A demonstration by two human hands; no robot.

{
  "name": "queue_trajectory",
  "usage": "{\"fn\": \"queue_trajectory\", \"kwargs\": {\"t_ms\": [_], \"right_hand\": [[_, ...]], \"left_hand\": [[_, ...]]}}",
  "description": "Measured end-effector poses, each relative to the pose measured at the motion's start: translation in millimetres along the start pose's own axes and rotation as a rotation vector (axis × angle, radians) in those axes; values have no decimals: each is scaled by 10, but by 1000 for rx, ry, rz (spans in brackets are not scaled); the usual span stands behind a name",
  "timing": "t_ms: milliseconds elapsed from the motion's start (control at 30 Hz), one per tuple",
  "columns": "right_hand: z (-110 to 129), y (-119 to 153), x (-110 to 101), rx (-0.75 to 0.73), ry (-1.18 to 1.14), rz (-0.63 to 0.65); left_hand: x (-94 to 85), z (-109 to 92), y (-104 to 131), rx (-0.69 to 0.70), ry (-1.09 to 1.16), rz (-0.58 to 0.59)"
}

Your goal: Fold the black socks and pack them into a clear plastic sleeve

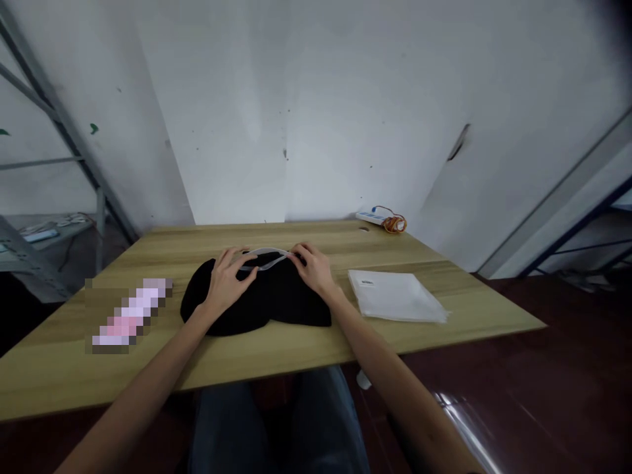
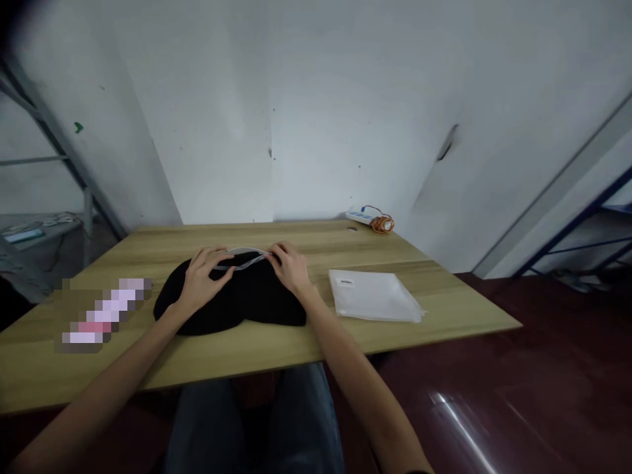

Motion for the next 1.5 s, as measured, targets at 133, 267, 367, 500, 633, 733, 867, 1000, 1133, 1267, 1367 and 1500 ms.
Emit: {"fn": "queue_trajectory", "kwargs": {"t_ms": [133, 267, 367, 500, 633, 733, 867, 1000, 1133, 1267, 1367, 1500], "right_hand": [[115, 55, 26, -57, 28, 33], [268, 136, 37, -118, 64, 96], [365, 206, 44, -151, 36, 148], [433, 292, 115, -188, -12, 240], [432, 337, 192, -192, 14, 297], [421, 340, 196, -169, 13, 309], [419, 311, 95, -129, -88, 247], [358, 269, -57, -54, -205, 128], [208, 238, -150, 30, -226, 29], [-51, 230, -105, 116, -199, 8], [-295, 251, -26, 226, -84, 31], [-517, 296, -12, 365, 74, 34]], "left_hand": [[63, 124, 10, -81, -22, 98], [92, 183, 8, -132, -84, 192], [110, 181, 8, -123, -148, 232], [234, 181, 11, -76, -244, 299], [420, 158, -10, -17, -299, 393], [477, 115, -41, 5, -319, 413], [378, 66, -121, 13, -248, 356], [158, -13, -272, 48, -132, 263], [38, -184, -377, 102, -66, 238], [19, -385, -412, 143, 56, 247], [-83, -453, -475, 78, 184, 132], [-235, -412, -478, -50, 220, -50]]}}
Point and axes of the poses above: each hand's wrist, its own y-axis away from the middle knuckle, its own x-axis out of the palm, z = x × y, the point moved 8 cm from there along -y, towards the middle knuckle, and after that the axes turned 8 degrees about y, right-handed, at the moved point
